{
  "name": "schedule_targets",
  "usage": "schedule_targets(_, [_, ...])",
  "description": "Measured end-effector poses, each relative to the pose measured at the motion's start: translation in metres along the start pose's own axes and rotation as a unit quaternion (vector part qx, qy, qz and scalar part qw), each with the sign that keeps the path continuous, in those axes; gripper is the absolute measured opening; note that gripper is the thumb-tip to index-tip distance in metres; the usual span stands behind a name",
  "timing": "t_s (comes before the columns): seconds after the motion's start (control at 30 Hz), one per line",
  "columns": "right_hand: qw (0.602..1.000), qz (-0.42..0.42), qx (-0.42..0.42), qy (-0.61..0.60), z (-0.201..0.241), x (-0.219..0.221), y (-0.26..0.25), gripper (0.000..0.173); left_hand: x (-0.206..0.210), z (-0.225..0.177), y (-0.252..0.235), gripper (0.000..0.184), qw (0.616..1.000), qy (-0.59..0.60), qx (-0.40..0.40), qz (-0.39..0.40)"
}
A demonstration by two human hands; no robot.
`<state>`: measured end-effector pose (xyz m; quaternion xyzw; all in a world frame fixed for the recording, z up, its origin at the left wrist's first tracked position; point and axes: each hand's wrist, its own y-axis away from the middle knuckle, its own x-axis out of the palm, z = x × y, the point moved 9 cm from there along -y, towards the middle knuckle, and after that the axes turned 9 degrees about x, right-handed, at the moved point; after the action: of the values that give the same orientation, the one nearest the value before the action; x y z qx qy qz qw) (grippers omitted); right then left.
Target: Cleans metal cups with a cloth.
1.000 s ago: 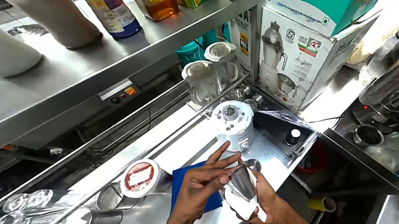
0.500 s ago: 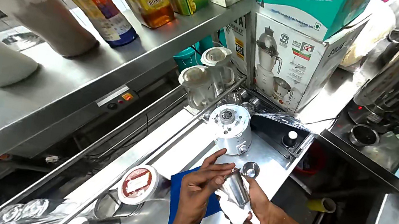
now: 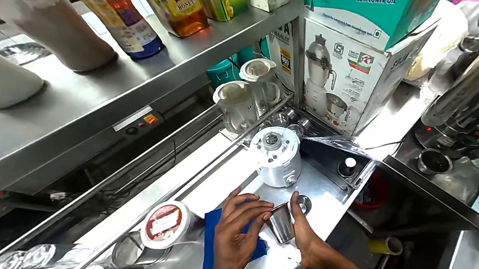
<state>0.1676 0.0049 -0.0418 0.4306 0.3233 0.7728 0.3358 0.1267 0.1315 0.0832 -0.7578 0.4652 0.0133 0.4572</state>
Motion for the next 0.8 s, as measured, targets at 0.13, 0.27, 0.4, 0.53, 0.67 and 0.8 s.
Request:
schedule_targets(0.13, [0.962,-0.173,-0.144,0.153,0.007,-0.054,-0.025,0.099,-0.006,0.004,0.005,0.013,0.99,-0.129,0.038,-0.036])
schedule_targets(0.27, [0.955,-0.233,-0.158,0.096,0.008,-0.111,-0.008,0.09,0.011,0.032,0.03,0.015,0.957,-0.266,0.103,-0.057])
schedule_targets(0.4, [0.94,-0.272,-0.205,0.027,0.011,-0.161,0.015,0.082,0.07,0.09,0.097,0.023,0.945,-0.305,0.111,0.04])
schedule_targets(0.53, [0.928,-0.296,-0.226,-0.009,0.009,-0.19,0.035,0.08,0.1,0.104,0.134,0.029,0.938,-0.318,0.089,0.103])
schedule_targets(0.67, [0.921,-0.319,-0.217,-0.057,-0.006,-0.209,0.045,0.079,0.089,0.096,0.131,0.026,0.939,-0.335,0.05,0.054])
schedule_targets(0.8, [0.928,-0.292,-0.21,-0.099,-0.018,-0.215,0.04,0.077,0.09,0.085,0.125,0.024,0.95,-0.309,0.035,0.036])
